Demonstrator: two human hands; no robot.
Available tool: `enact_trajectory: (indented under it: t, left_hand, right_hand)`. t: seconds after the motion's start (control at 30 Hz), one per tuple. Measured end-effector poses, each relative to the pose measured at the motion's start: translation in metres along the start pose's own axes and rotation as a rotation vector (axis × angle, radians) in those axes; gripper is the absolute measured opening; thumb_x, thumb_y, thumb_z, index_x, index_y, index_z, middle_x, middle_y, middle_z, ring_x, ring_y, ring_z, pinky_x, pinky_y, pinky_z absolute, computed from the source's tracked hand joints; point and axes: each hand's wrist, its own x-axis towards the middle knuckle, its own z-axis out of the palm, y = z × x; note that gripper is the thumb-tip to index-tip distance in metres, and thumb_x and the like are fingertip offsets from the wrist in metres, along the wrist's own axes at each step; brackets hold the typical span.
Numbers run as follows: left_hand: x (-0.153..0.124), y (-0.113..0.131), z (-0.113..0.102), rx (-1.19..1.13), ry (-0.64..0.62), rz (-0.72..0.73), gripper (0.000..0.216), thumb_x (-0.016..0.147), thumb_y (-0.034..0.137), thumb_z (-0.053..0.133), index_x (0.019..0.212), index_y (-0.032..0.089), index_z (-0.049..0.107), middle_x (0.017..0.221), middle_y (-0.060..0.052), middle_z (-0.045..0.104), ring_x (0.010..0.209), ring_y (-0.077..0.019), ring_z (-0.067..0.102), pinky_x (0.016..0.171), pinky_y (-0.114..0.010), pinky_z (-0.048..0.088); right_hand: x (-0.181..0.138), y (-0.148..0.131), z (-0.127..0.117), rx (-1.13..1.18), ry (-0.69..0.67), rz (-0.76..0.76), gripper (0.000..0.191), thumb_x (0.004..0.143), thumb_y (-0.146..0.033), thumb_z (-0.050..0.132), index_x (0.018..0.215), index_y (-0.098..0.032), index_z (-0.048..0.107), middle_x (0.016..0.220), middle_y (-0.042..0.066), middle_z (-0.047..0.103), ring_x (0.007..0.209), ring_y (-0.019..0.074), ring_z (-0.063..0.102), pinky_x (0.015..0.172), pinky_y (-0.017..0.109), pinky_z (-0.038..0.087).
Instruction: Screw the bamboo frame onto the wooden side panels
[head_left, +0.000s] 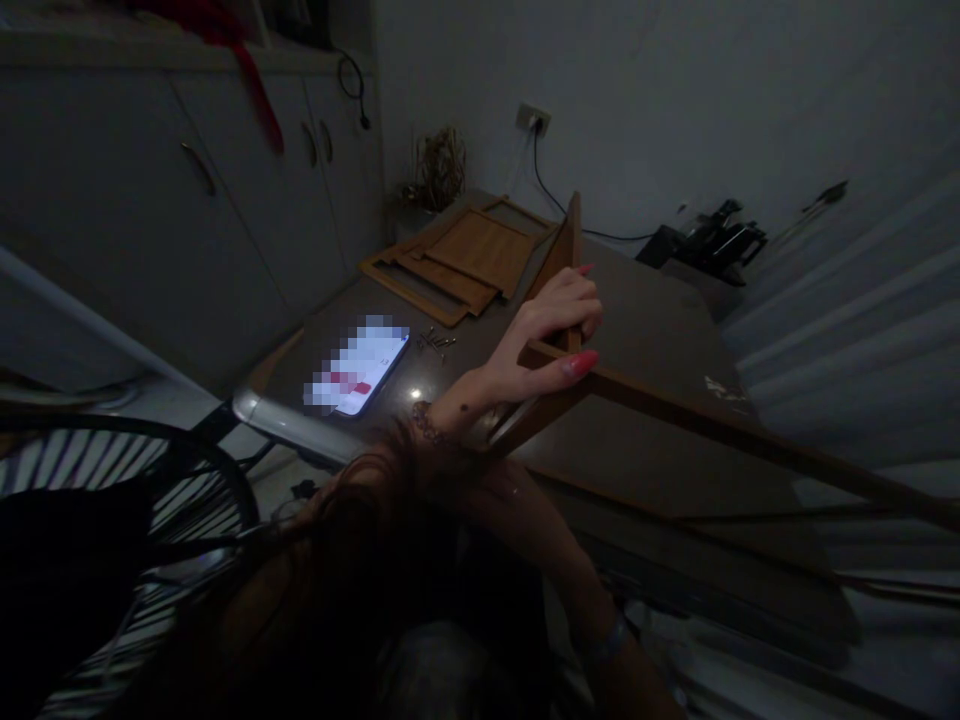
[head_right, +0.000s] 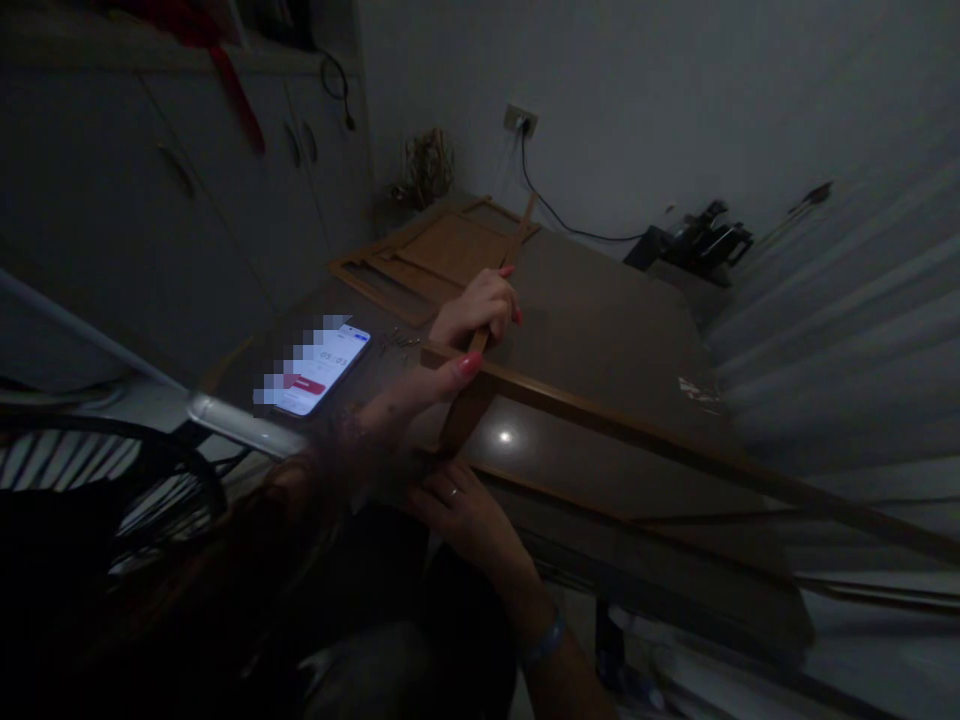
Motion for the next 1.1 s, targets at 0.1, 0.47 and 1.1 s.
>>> enact_trajectory:
  t: [0.1,0.47,1.1]
  left_hand:
    - [-0.001,0.006,-0.002,0.038,-0.028,-0.039,0.031,0.090,0.043,0.037,0.066,0.023,0.034,0.078,-0.004,0.052,0.089,-0.0191,0.055,0.113,-0.043,0.036]
    - [-0.006,0.013,-0.003,0.061,-0.065,-0.090,0.030,0.087,0.039,0.046,0.064,0.023,0.039,0.078,-0.002,0.053,0.090,-0.0197,0.056,0.114,-0.046,0.034]
    - [-0.004,0.008,-0.008,0.119,-0.160,-0.140,0.034,0.088,0.040,0.050,0.061,0.021,0.039,0.079,-0.003,0.054,0.096,-0.0215,0.056,0.111,-0.048,0.035]
  right_hand:
    - [-0.001,-0.008,0.000,-0.006,-0.013,0.005,0.018,0.092,-0.030,0.059,0.106,-0.034,0.070,0.087,-0.001,0.072,0.089,0.0167,0.066,0.084,0.031,0.054]
    - [-0.006,-0.020,0.005,-0.045,-0.044,0.016,0.012,0.092,-0.033,0.059,0.097,-0.029,0.069,0.086,0.000,0.072,0.091,0.0163,0.066,0.094,0.034,0.048]
    - [-0.022,-0.065,0.029,0.008,0.271,0.558,0.036,0.098,-0.041,0.043,0.076,-0.023,0.066,0.068,0.004,0.067,0.067,0.0177,0.061,0.061,0.029,0.044]
